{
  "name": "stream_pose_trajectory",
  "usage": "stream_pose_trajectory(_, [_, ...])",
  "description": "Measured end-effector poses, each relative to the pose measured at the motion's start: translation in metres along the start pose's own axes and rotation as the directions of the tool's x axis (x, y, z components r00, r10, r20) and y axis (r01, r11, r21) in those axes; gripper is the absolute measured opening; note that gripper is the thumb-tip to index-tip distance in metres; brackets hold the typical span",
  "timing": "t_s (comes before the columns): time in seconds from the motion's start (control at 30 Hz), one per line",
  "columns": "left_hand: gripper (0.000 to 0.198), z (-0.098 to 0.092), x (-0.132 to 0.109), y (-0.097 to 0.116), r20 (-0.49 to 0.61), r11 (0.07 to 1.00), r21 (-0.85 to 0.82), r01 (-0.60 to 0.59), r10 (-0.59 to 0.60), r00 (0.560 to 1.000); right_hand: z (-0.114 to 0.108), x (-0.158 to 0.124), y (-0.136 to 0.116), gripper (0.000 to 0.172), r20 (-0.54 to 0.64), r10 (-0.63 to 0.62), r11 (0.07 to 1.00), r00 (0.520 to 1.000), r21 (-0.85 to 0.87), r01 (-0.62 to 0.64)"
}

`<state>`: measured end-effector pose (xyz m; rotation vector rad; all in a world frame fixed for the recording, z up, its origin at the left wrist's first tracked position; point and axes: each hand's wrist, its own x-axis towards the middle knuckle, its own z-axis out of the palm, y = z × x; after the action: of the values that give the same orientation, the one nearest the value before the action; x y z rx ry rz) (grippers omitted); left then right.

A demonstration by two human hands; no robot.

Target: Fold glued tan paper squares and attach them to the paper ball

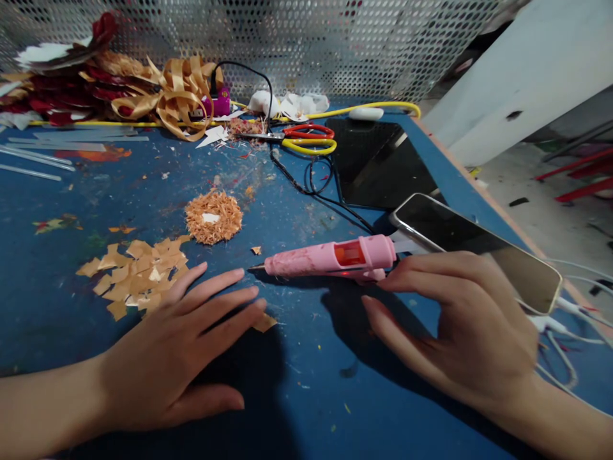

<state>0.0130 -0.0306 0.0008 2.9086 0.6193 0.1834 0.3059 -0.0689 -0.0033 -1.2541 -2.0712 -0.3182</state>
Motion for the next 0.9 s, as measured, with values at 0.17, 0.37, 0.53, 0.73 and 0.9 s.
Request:
stream_pose_trajectory(0.17, [0.053, 0.0025, -0.0029, 0.0009, -0.124, 0.993, 0.108, 0.037, -0.024, 0.992, -0.0001, 0.0005, 0.0016, 0.021, -0.035, -0.044, 0.999, 0.998, -0.006, 0.044])
stream_pose_trajectory(0.37, [0.059, 0.0038, -0.0017, 0.0023, -0.074, 0.996, 0.075, 0.045, -0.04, 0.996, -0.0018, 0.0007, -0.0026, 0.026, 0.034, 0.04, 0.999, 0.999, -0.011, -0.04])
stream_pose_trajectory(0.53, [0.07, 0.0022, 0.0014, 0.0032, 0.037, 0.999, 0.039, 0.019, -0.02, 0.999, -0.0004, 0.0003, -0.0015, 0.023, -0.013, -0.017, 1.0, 1.0, 0.015, 0.017])
stream_pose_trajectory(0.73, [0.072, 0.0013, 0.0033, 0.0028, 0.061, 1.0, 0.012, 0.011, -0.012, 0.998, 0.0007, 0.0004, -0.0001, 0.02, -0.014, -0.024, 0.999, 1.0, 0.03, 0.024])
stream_pose_trajectory(0.9, [0.071, 0.0022, 0.002, 0.0025, 0.053, 1.0, 0.005, 0.015, -0.015, 0.998, -0.0015, 0.0002, -0.0014, 0.02, -0.011, -0.034, 0.999, 0.999, 0.029, 0.034])
